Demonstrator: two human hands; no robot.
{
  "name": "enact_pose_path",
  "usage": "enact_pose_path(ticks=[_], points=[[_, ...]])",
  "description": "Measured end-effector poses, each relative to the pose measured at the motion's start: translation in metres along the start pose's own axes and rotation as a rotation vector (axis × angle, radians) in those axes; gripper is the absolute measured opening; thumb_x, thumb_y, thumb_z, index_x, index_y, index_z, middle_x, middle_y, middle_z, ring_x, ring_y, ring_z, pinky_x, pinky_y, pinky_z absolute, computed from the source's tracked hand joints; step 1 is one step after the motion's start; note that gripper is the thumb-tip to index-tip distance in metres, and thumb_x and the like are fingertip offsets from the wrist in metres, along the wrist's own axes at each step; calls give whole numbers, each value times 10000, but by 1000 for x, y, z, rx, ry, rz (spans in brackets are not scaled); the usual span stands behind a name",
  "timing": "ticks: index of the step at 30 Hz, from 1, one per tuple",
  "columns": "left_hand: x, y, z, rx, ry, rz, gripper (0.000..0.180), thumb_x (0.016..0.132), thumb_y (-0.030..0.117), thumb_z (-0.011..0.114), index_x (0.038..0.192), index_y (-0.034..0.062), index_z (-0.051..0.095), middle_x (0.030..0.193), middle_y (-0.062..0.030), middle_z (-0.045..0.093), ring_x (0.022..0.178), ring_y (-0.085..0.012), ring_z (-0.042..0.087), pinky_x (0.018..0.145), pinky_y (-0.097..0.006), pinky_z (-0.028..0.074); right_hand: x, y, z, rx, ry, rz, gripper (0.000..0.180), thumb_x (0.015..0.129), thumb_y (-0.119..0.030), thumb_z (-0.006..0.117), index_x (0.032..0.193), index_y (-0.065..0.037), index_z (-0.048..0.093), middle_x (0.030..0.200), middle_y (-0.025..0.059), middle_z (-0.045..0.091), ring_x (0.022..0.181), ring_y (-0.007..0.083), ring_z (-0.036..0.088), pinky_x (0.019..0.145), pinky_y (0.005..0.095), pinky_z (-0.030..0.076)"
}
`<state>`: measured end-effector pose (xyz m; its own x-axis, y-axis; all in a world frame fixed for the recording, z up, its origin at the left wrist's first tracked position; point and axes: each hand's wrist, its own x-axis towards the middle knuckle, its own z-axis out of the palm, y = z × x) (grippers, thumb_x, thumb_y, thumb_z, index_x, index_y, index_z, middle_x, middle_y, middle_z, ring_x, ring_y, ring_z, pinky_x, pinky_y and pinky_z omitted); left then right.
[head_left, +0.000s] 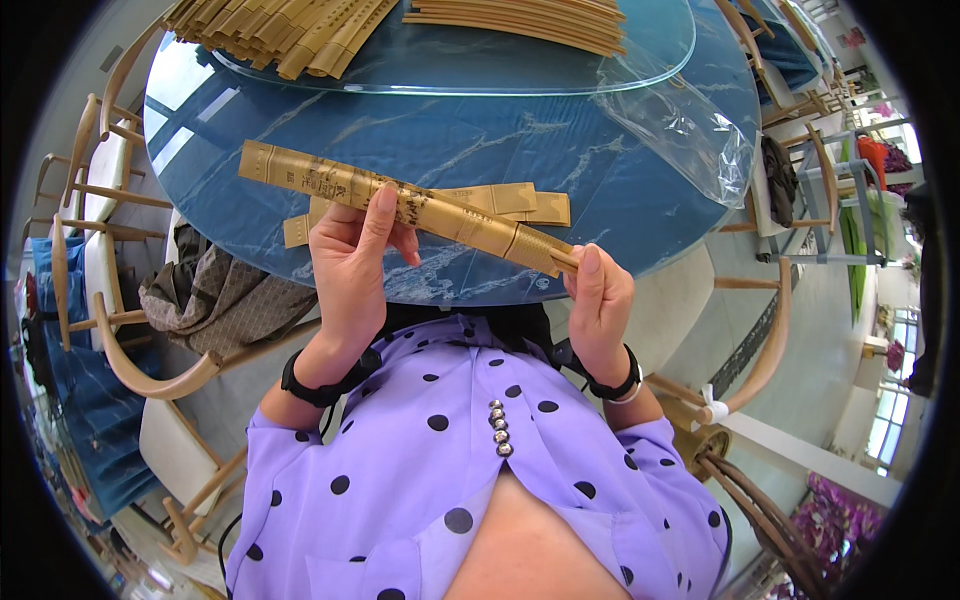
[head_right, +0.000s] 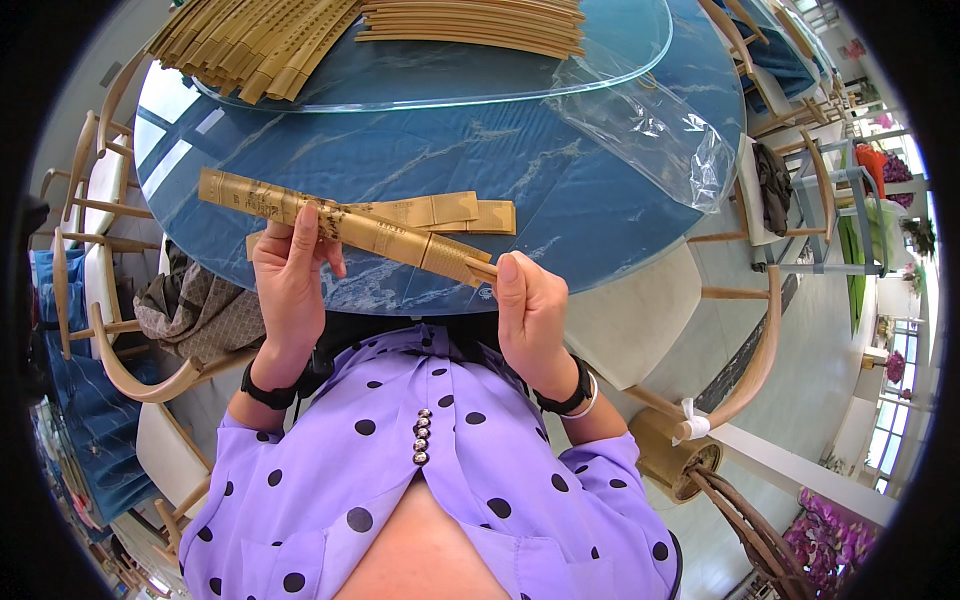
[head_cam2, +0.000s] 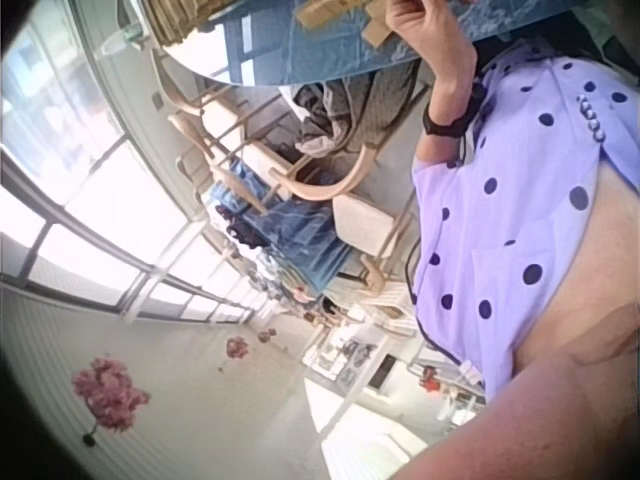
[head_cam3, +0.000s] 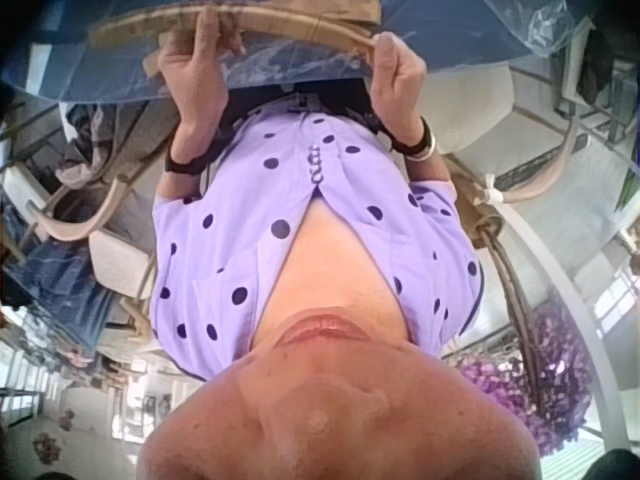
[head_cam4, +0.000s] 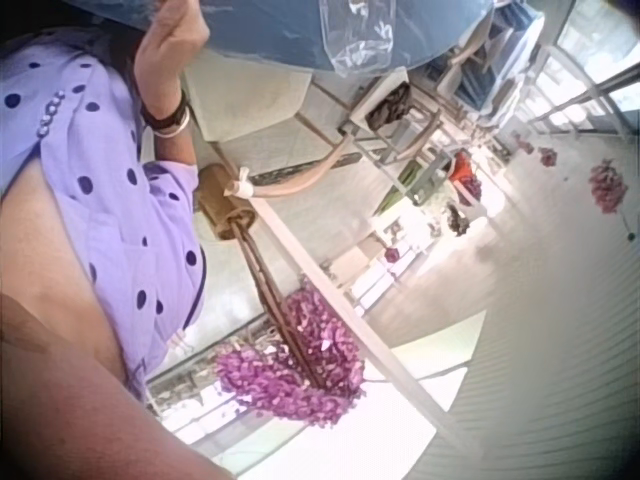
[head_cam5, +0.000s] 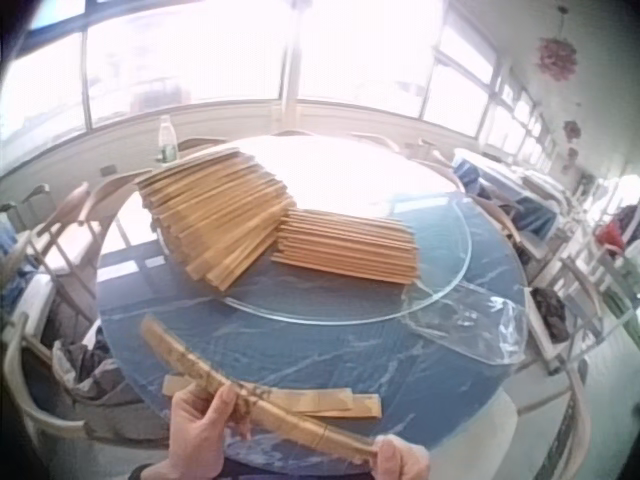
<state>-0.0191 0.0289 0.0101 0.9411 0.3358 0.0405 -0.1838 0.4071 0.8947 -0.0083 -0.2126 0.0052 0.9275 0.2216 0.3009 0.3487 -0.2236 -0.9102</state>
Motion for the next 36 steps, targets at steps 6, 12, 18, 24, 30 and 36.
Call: enact_pose_path(ticks=[6, 12, 18, 24, 30, 36], points=[[5, 3, -4, -55, -15, 20, 254, 1044, 235, 631, 1009, -10, 691, 815, -78, 709, 606, -116, 631, 534, -260, 509, 0, -4, 5, 14, 63, 39, 439, 1125, -227, 414, 742, -14, 428, 641, 9, 403, 569, 90, 351, 504, 278, 290], [2, -3, -3, -59, -23, 12, 253, 1045, 236, 629, 1030, -7, 695, 865, -90, 729, 654, -116, 660, 576, -249, 535, -5, -8, 11, -24, 67, 98, 435, 1128, -232, 400, 751, -18, 433, 645, 1, 418, 581, 80, 365, 506, 269, 300], [8, 10, 4, -121, 53, 2, 258, 1021, 210, 662, 1143, -12, 711, 1038, -113, 743, 937, -156, 720, 810, -300, 619, -1, -2, 6, -60, 0, 22, 418, 1125, -219, 402, 776, 3, 463, 638, 26, 418, 563, 109, 379, 503, 285, 310], [5, 8, 0, -119, -8, -4, 255, 1017, 207, 668, 1158, 0, 714, 1057, -105, 741, 981, -164, 719, 871, -310, 611, -6, -7, 10, -20, 29, 105, 421, 1122, -207, 406, 774, 19, 471, 648, 39, 428, 564, 113, 382, 511, 282, 313], [7, 9, -4, -120, 54, -46, 239, 1022, 210, 660, 1144, 13, 721, 1067, -98, 738, 997, -168, 719, 881, -302, 602, 0, -4, 3, -60, -76, 69, 367, 1109, -189, 443, 810, 18, 494, 680, 55, 485, 588, 124, 430, 531, 292, 350], [8, 11, -6, -80, 23, -36, 249, 1026, 218, 654, 1141, 6, 713, 1061, -101, 735, 1019, -182, 721, 851, -317, 616, -6, -8, 1, -56, -95, 24, 314, 1083, -148, 499, 818, 22, 497, 698, 81, 506, 576, 190, 469, 546, 304, 381]])
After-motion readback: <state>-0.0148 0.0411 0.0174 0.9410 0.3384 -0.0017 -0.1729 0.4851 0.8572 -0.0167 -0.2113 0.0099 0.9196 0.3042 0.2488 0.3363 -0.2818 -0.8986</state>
